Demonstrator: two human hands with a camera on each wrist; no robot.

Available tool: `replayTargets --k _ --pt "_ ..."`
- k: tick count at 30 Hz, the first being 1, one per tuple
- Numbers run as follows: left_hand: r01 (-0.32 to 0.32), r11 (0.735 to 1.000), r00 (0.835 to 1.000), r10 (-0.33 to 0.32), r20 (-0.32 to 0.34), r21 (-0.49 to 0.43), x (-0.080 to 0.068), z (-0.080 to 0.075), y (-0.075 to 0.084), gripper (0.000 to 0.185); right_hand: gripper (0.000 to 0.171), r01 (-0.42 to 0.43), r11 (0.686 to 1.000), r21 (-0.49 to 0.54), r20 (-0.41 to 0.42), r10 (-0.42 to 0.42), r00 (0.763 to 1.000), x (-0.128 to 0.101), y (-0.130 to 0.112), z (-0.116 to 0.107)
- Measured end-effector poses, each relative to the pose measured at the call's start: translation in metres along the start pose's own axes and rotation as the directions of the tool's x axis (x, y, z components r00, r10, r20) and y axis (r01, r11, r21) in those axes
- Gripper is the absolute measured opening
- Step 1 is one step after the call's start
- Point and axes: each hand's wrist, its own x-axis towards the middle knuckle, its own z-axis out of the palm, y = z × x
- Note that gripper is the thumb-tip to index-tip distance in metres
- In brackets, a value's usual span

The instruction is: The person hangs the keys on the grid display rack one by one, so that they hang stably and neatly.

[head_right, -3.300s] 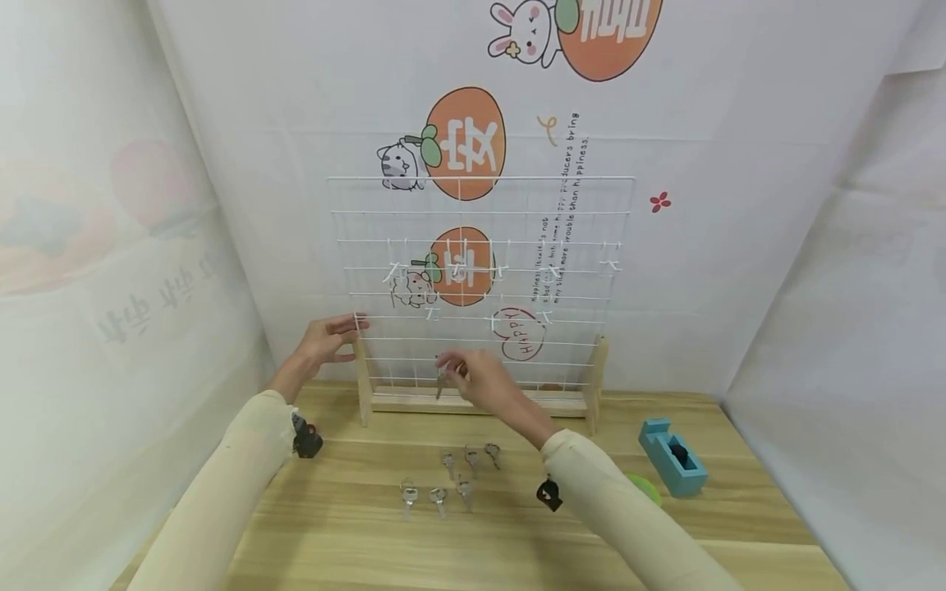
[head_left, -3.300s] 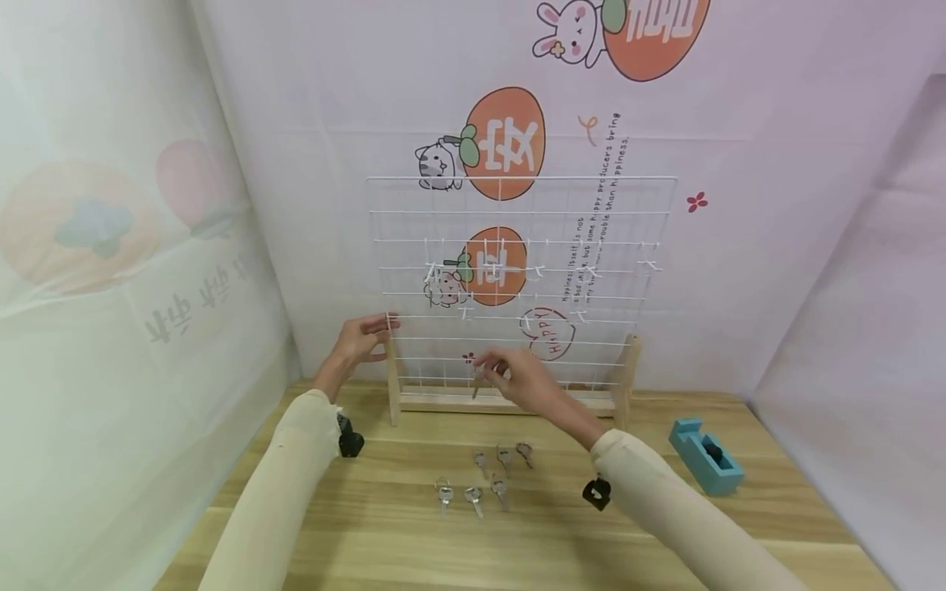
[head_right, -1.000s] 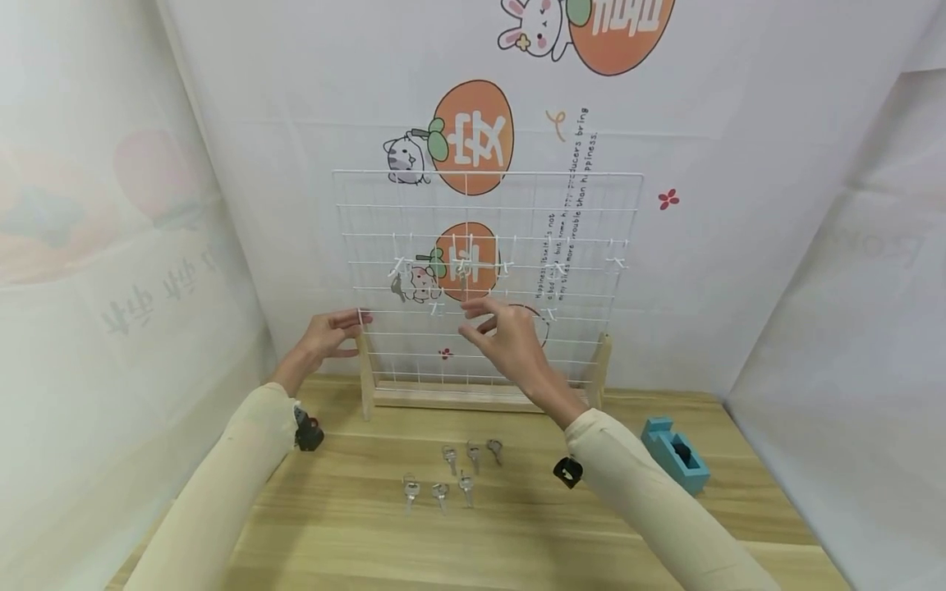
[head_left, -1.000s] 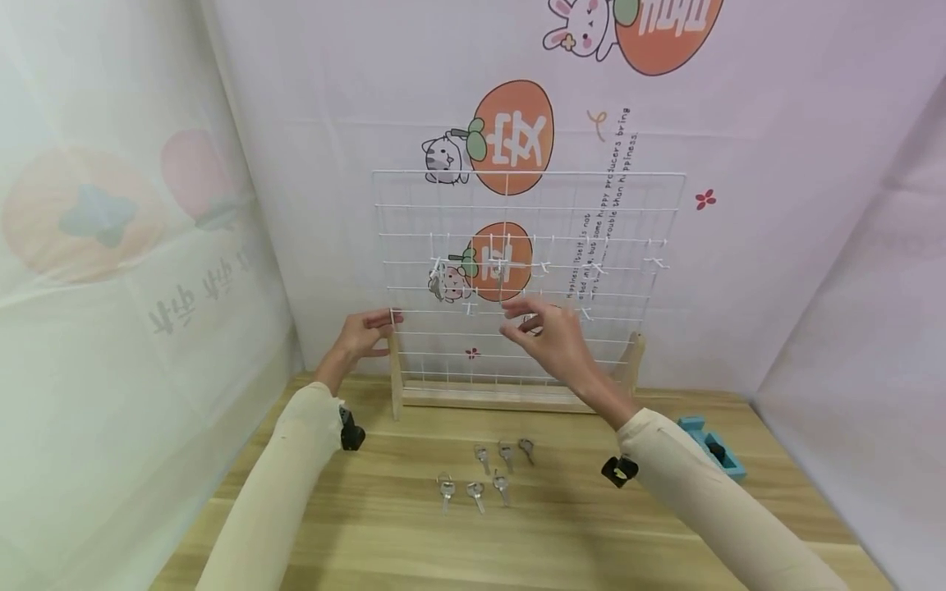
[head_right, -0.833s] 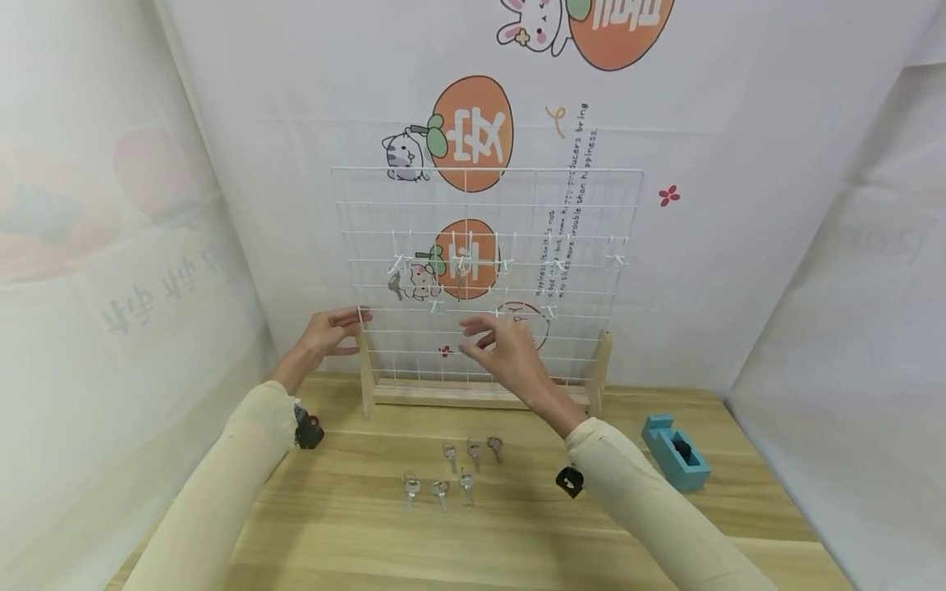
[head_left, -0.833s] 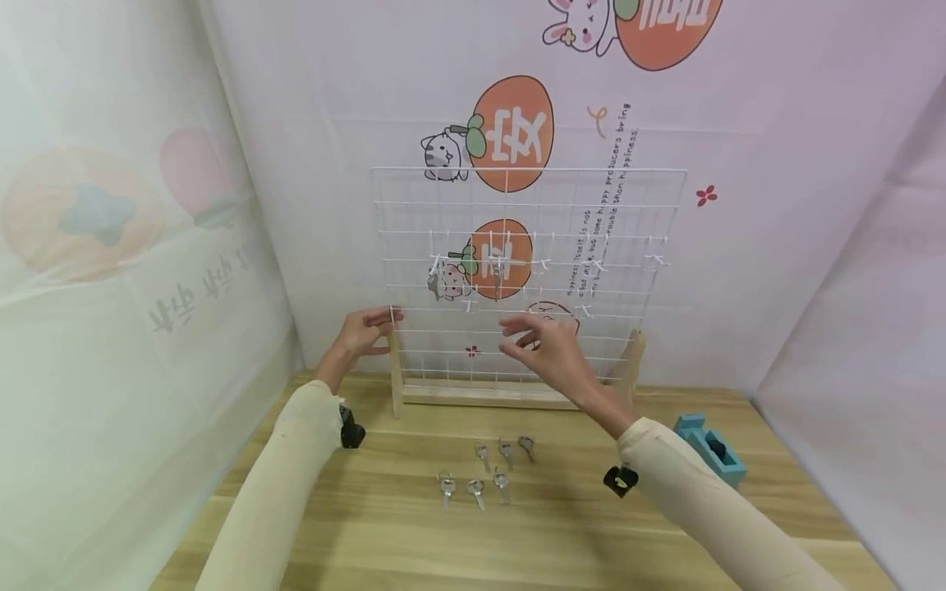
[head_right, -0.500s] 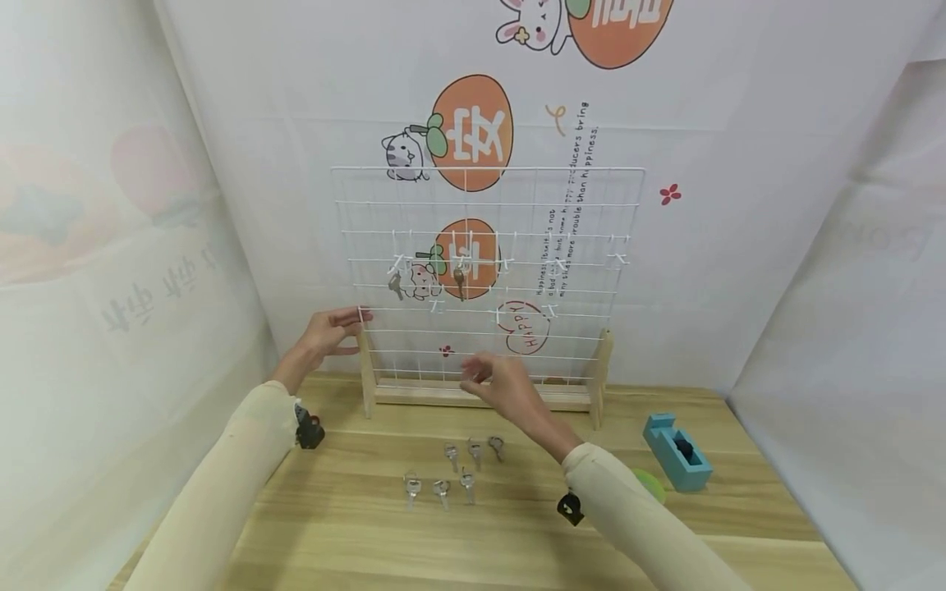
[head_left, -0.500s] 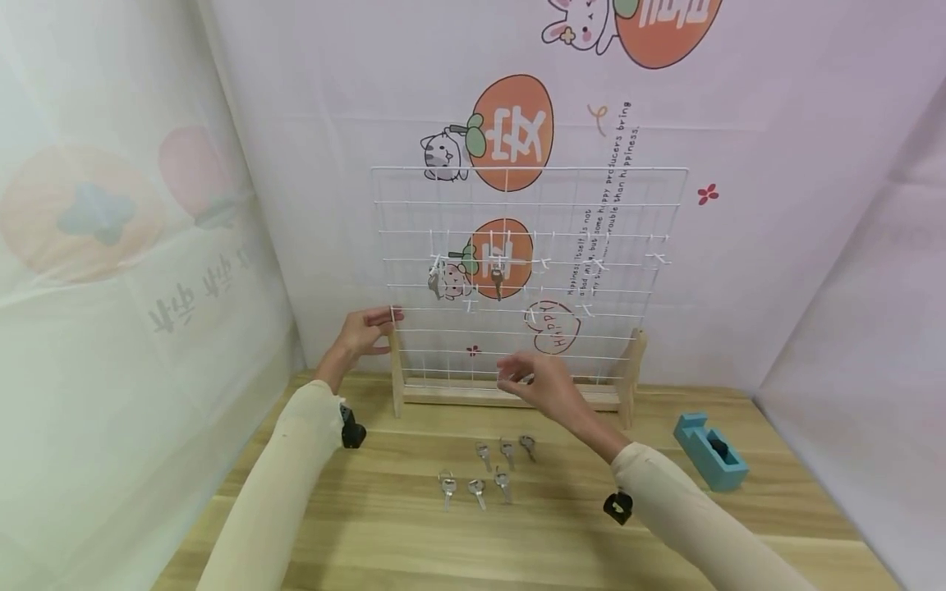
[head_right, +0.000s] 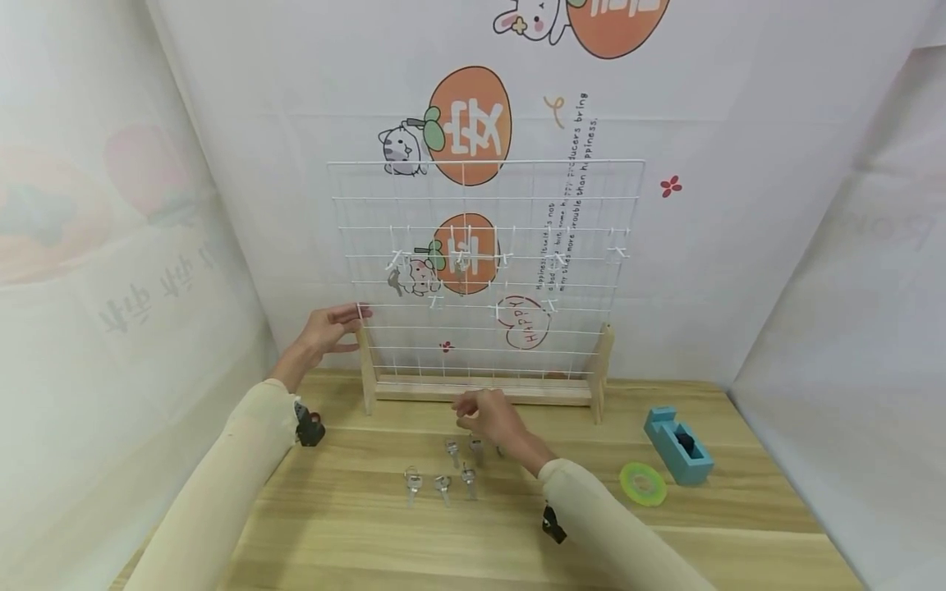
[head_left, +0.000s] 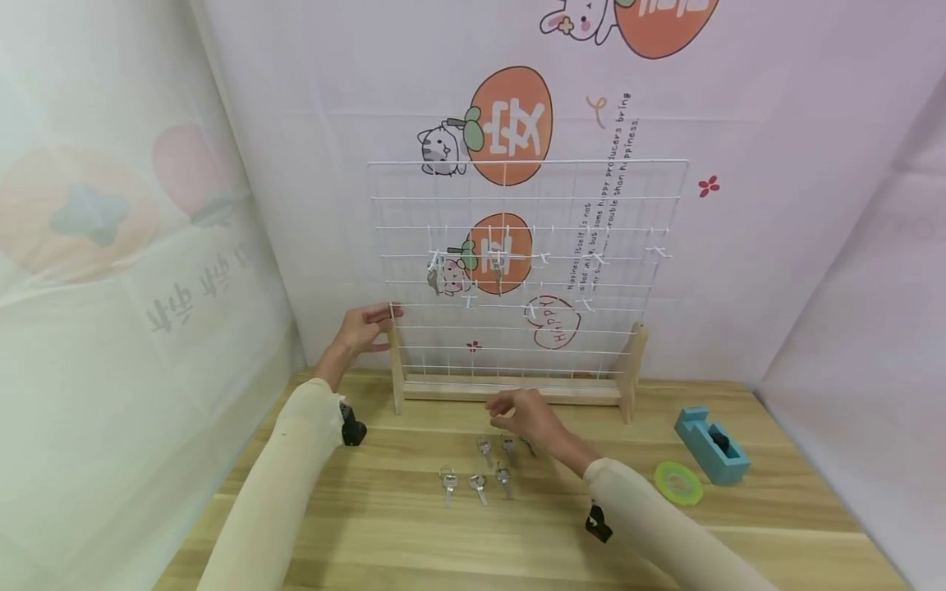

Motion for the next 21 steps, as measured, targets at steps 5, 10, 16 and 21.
replayTargets --k 5,10,16,21 --pt "0.001 1.000 1.000 -0.001 0.001 0.001 0.002 -0.001 -0.001 0.041 0.019 -0.024 1.000 -0.010 0.042 0.025 0.999 0.001 0.008 0.015" --pt "0.001 1.000 1.000 -0.001 -0.003 -0.002 0.003 -0.002 -0.001 0.041 0.019 -0.001 1.000 -0.005 0.055 0.002 0.999 0.002 0.010 0.023" --pt "-0.001 1.000 1.000 0.001 -0.004 -0.020 0.002 -0.001 -0.001 0.041 0.018 -0.052 0.998 -0.024 0.114 0.054 0.992 0.002 0.008 0.028" --pt "-0.002 1.000 1.000 0.002 -0.002 -0.018 0.004 -0.002 -0.002 0.041 0.022 -0.058 0.997 -0.051 0.187 0.067 0.980 0.001 0.008 0.032"
